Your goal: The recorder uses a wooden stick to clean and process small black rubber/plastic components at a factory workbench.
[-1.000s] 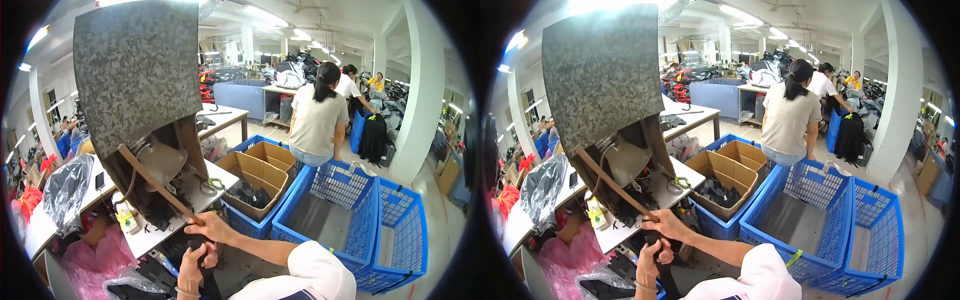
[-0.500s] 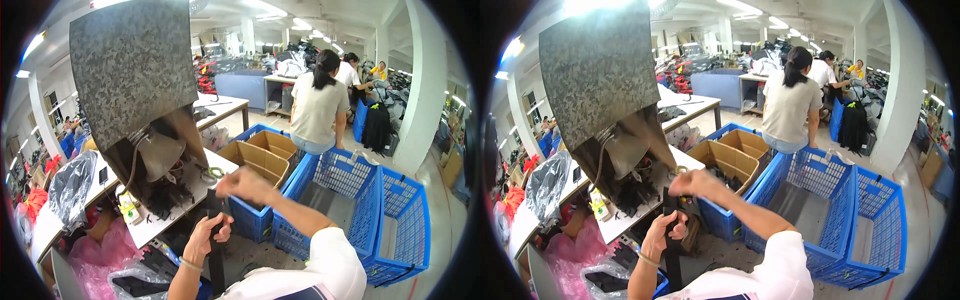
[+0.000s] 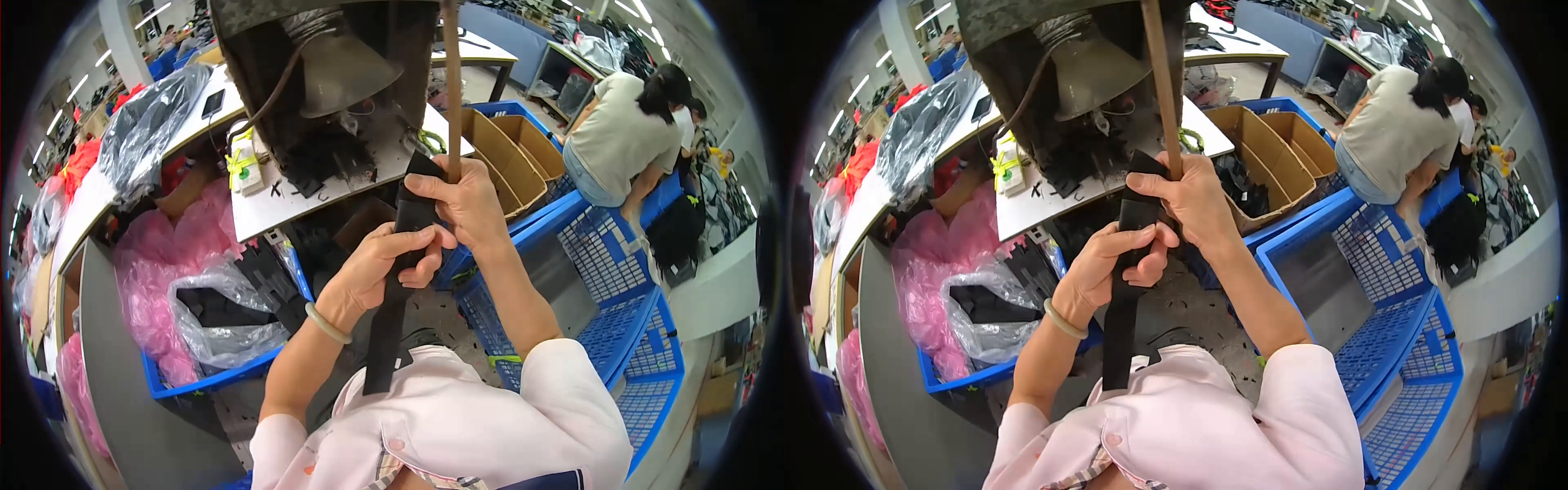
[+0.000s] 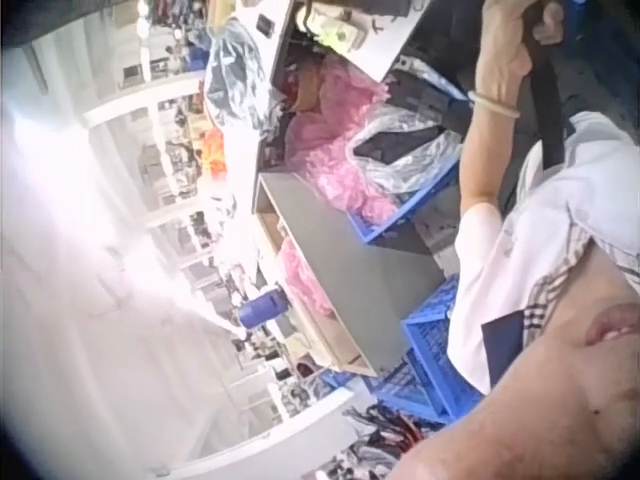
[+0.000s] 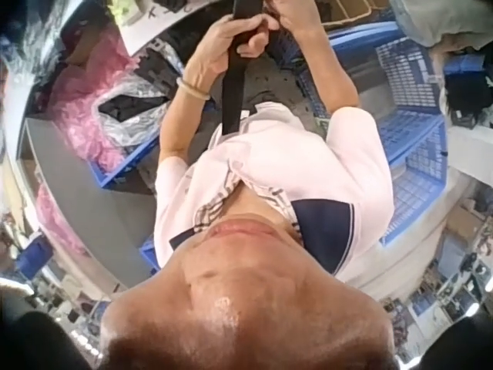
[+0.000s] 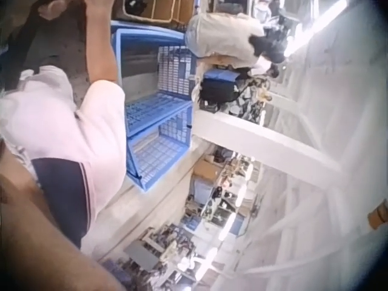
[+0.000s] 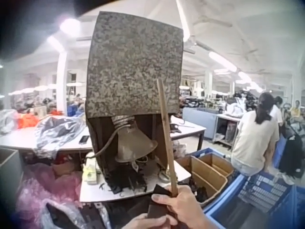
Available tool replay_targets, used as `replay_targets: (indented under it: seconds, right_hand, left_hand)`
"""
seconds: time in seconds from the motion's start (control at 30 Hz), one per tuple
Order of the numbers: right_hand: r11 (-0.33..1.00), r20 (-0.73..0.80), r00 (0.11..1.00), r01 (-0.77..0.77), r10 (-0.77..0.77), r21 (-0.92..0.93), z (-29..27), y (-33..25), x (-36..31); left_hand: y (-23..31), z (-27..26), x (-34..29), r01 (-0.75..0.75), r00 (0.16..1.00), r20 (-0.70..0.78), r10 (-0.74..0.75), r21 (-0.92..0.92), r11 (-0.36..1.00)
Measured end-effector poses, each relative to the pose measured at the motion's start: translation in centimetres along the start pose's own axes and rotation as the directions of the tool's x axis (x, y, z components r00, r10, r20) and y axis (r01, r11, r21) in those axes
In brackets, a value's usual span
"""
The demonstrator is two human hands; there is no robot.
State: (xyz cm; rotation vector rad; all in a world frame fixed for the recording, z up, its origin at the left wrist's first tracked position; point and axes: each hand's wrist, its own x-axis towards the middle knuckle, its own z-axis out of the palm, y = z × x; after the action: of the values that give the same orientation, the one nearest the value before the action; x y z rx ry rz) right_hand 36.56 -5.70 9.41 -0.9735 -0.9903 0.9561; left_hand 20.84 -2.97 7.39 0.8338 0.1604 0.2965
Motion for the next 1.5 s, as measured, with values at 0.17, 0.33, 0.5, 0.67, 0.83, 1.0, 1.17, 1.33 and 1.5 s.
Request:
replay_targets:
  seconds: [0.17,0.33,0.5,0.67,0.83,1.0,1.17,1.33,1.5]
  right_hand:
    - [0.999,-0.198,0.98,0.013,-0.004,0.045,-0.5,1.0,0.3]
    - [0.981,-0.335,0.938,0.025,-0.09,-0.193,-2.4,0.4,1.0]
    - [0.947,-0.116,0.988,-0.136,0.107,-0.291,-2.7,-0.5,-0.7]
    - [0.71,-0.146,0.989,-0.106,0.005,-0.696,-0.6,0.7,-1.5]
    - [0.929,-0.017,1.0,-0.021,0.016,-0.37,1.8,5.8,-0.2]
    - [0.976,0.047,0.99,-0.126,0.136,-0.177,4.5,7.3,1.6]
    - [0.95,0.127,0.976,-0.135,0.177,-0.281,4.6,9.4,1.0]
    - [0.886,0.135,0.95,-0.205,0.283,-0.415,7.3,11.0,1.5]
    - [0.848,0.279,0.859,-0.278,0.43,-0.452,10.6,15.0,1.6]
  left_hand:
    - [-1.6,-0.8,1.3,0.052,0.992,0.122,-0.034,-0.146,0.988]
    - [-2.8,-0.8,2.2,0.122,0.978,0.196,-0.071,-0.262,0.957]
    - [-2.8,-2.3,2.7,0.114,0.961,0.276,-0.018,-0.334,0.936]
    - [-5.1,-2.4,-0.1,-0.046,0.986,-0.159,0.055,0.057,0.997]
    - [-7.4,-5.0,-3.6,-0.106,0.965,-0.235,0.113,0.042,0.994]
    - [-6.2,-6.8,-4.5,-0.26,0.888,-0.41,0.206,-0.078,0.963]
    - [-5.6,-8.1,-4.8,-0.339,0.847,-0.488,0.21,-0.191,0.921]
    - [-7.3,-9.3,-6.0,-0.36,0.813,-0.532,0.237,-0.14,0.922]
    - [-9.4,-11.4,-8.3,-0.455,0.642,-0.712,0.286,-0.053,0.889]
